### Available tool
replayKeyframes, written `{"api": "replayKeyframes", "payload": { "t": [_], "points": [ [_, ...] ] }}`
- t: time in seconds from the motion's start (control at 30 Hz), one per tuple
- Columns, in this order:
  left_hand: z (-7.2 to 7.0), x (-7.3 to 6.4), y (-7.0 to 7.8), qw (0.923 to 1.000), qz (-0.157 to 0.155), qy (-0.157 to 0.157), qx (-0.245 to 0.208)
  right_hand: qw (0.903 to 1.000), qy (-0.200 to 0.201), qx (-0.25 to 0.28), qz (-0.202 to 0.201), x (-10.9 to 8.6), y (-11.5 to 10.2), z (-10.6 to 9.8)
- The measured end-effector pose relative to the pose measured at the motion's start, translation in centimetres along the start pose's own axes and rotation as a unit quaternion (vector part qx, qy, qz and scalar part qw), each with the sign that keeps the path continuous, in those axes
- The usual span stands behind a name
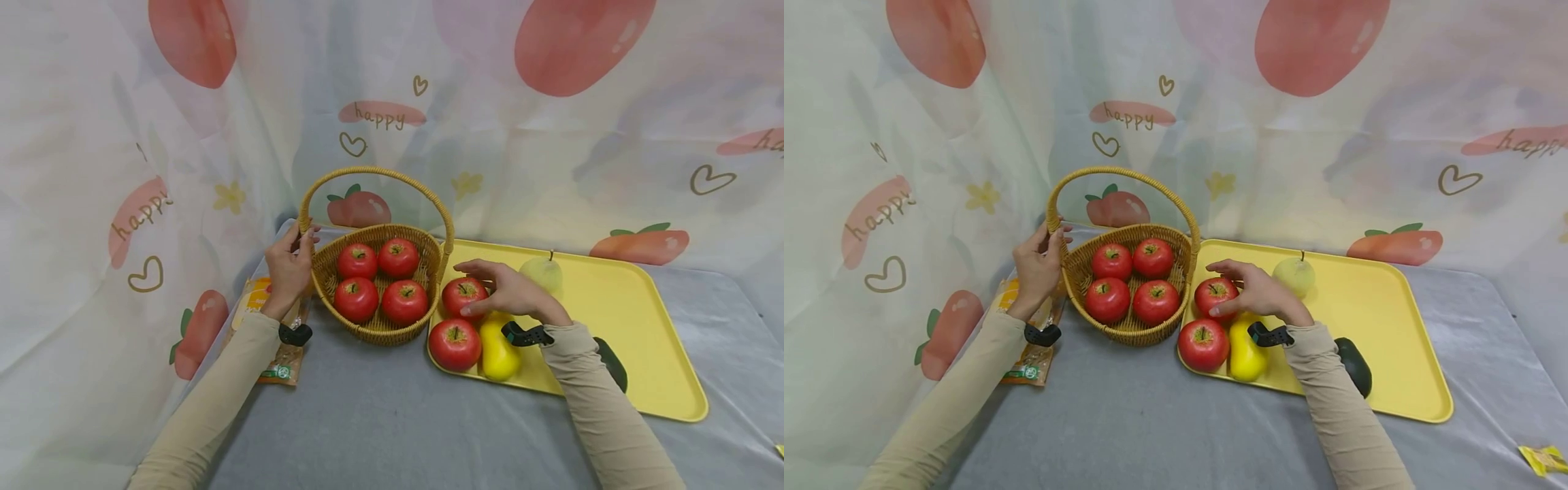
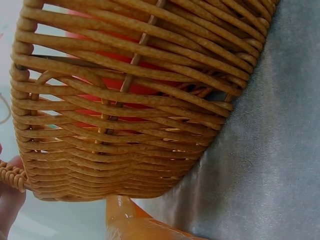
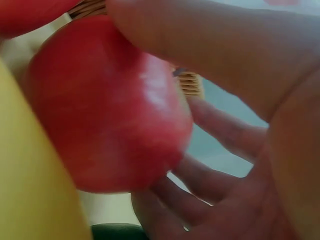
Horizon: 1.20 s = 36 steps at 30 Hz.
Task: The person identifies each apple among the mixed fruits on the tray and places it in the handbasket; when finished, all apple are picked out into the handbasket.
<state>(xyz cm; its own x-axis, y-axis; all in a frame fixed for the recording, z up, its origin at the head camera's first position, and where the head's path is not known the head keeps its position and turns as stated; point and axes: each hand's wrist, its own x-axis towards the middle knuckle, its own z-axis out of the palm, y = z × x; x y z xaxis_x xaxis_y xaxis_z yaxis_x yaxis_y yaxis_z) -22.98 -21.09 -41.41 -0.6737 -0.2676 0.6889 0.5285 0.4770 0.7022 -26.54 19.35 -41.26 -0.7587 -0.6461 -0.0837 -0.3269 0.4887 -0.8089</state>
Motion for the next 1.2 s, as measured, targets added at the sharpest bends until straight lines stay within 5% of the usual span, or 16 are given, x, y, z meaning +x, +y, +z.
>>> {"api": "replayKeyframes", "payload": {
  "t": [0.27,0.53,0.93,1.2],
  "points": [
    [-0.1,0.1,0.6,1.0,-0.001,0.0,-0.002,0.9982,-0.007,-0.056,0.02,0.0,-0.7,0.5],
    [0.1,0.2,-2.3,1.0,0.002,0.001,0.001,0.9977,0.03,-0.059,0.013,0.2,-0.1,0.7],
    [-0.2,0.0,-3.0,1.0,0.0,-0.009,-0.003,0.9946,0.101,-0.013,0.019,-1.8,-1.1,-0.2],
    [0.0,0.0,-3.1,1.0,0.007,0.0,-0.005,0.9927,0.092,0.073,0.025,-3.6,-3.3,-1.2]
  ]
}}
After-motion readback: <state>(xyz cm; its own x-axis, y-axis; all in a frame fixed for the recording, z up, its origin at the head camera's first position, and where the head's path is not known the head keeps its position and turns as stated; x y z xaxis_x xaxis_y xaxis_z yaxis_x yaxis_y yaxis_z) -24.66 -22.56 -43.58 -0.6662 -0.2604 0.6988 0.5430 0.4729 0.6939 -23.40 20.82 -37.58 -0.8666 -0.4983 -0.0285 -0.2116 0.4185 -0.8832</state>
